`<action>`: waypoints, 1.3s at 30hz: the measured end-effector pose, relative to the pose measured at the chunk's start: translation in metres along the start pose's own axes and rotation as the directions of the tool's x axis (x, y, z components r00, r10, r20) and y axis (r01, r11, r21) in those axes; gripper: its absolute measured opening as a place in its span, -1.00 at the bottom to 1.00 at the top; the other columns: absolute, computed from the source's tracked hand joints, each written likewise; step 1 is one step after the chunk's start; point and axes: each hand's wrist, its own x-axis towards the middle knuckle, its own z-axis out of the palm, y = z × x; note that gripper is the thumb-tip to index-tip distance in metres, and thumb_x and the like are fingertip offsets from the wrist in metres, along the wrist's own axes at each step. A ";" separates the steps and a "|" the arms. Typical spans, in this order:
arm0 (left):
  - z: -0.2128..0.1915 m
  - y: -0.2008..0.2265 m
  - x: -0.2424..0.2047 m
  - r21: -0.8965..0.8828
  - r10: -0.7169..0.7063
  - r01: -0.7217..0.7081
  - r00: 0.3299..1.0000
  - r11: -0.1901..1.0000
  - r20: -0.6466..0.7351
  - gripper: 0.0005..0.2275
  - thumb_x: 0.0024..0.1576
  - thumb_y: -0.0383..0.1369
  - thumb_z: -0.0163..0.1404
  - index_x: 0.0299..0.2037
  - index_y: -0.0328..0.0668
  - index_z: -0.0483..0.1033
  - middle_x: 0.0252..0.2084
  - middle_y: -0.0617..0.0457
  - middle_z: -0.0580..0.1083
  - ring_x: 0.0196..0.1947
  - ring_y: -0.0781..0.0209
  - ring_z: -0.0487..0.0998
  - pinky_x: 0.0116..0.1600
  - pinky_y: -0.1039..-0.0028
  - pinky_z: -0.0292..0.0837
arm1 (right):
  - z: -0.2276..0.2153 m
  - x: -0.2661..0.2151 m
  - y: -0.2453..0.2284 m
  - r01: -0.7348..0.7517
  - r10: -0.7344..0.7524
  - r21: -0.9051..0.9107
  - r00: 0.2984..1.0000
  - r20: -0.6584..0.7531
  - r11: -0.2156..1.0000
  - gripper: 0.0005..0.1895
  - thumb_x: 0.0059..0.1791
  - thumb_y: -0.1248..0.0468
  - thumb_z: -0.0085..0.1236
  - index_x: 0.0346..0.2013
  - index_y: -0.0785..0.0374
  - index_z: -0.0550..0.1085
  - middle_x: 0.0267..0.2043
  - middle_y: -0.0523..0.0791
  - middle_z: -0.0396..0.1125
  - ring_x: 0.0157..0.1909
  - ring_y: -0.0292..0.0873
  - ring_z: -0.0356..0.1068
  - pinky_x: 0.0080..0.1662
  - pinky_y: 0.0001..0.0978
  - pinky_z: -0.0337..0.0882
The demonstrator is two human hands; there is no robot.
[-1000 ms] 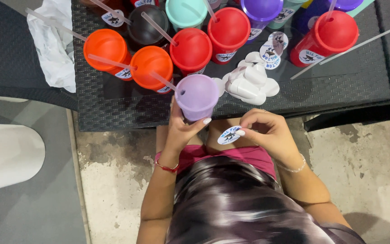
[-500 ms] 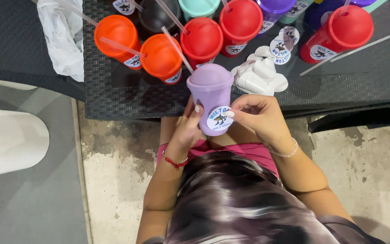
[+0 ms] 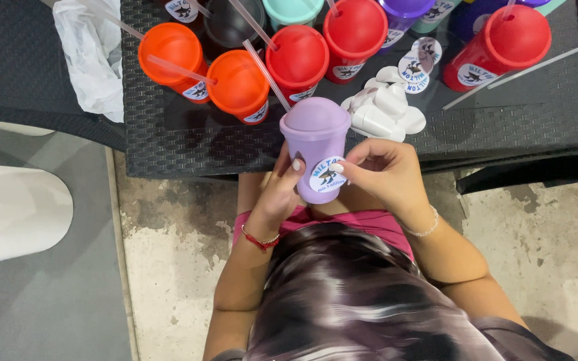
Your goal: Peeling small circular stickers from a backing sheet and applying them to the sides of various colored plastic cups.
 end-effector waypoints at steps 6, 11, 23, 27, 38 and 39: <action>0.006 -0.005 0.006 -0.067 0.030 -0.032 0.999 0.997 -0.025 -0.33 0.35 -0.19 0.04 0.62 -0.04 -0.03 0.47 -0.16 0.22 0.44 0.03 0.22 0.51 0.08 0.15 | -0.004 -0.002 -0.022 0.138 -0.180 -0.530 0.983 -0.027 0.837 -0.73 -0.10 0.13 0.58 -0.43 0.22 0.63 -0.47 -0.03 0.48 -0.46 -0.06 0.48 -0.38 -0.34 0.49; 0.021 -0.008 -0.002 -0.045 0.037 -0.038 0.999 0.998 -0.037 -0.33 0.35 -0.16 0.02 0.62 -0.04 -0.03 0.52 -0.21 0.16 0.49 0.00 0.15 0.54 0.06 0.07 | 0.010 0.002 0.002 0.234 -0.244 -0.179 0.969 -0.039 0.956 -0.35 -0.12 0.23 0.50 0.21 0.30 0.46 0.05 0.03 0.45 0.05 -0.04 0.47 0.03 -0.12 0.56; 0.035 0.003 0.001 0.083 0.094 -0.101 0.992 0.991 0.083 -0.34 0.39 -0.14 -0.05 0.64 -0.02 -0.10 0.56 -0.09 0.13 0.48 0.12 0.12 0.58 0.11 -0.01 | 0.021 -0.002 0.001 0.253 -0.259 -0.131 0.966 -0.025 0.958 0.21 -0.30 0.06 0.60 0.48 0.35 0.09 0.26 0.27 0.33 0.29 0.34 0.37 0.25 0.36 0.38; 0.034 -0.009 0.001 -0.022 0.097 -0.096 0.993 0.995 0.073 -0.34 0.38 -0.15 -0.05 0.64 -0.05 -0.08 0.51 -0.05 0.19 0.45 0.16 0.18 0.54 0.16 0.08 | 0.014 -0.004 0.024 0.249 -0.248 -0.010 0.964 -0.092 0.969 0.10 -0.23 0.05 0.55 0.44 0.25 0.12 0.21 0.17 0.36 0.26 0.15 0.37 0.25 0.23 0.39; 0.066 0.021 -0.005 -0.129 0.182 -0.182 0.983 0.975 -0.012 -0.50 0.39 -0.18 -0.06 0.49 -0.19 0.23 0.19 -0.07 0.46 0.15 0.24 0.42 0.30 0.31 0.37 | 0.014 0.008 0.064 0.402 -0.420 0.196 0.905 0.063 0.895 0.21 -0.19 -0.02 0.50 0.52 0.18 -0.10 0.41 0.09 0.11 0.44 0.09 0.16 0.43 0.14 0.17; 0.073 0.024 -0.006 -0.140 0.193 -0.196 0.981 0.970 -0.034 -0.54 0.38 -0.18 -0.04 0.44 -0.19 0.34 0.13 -0.06 0.51 0.10 0.26 0.44 0.25 0.34 0.40 | 0.010 0.013 0.076 0.389 -0.414 0.276 0.909 0.039 0.879 0.02 -0.04 -0.05 0.34 0.49 0.20 -0.08 0.40 0.08 0.11 0.43 0.10 0.17 0.41 0.16 0.20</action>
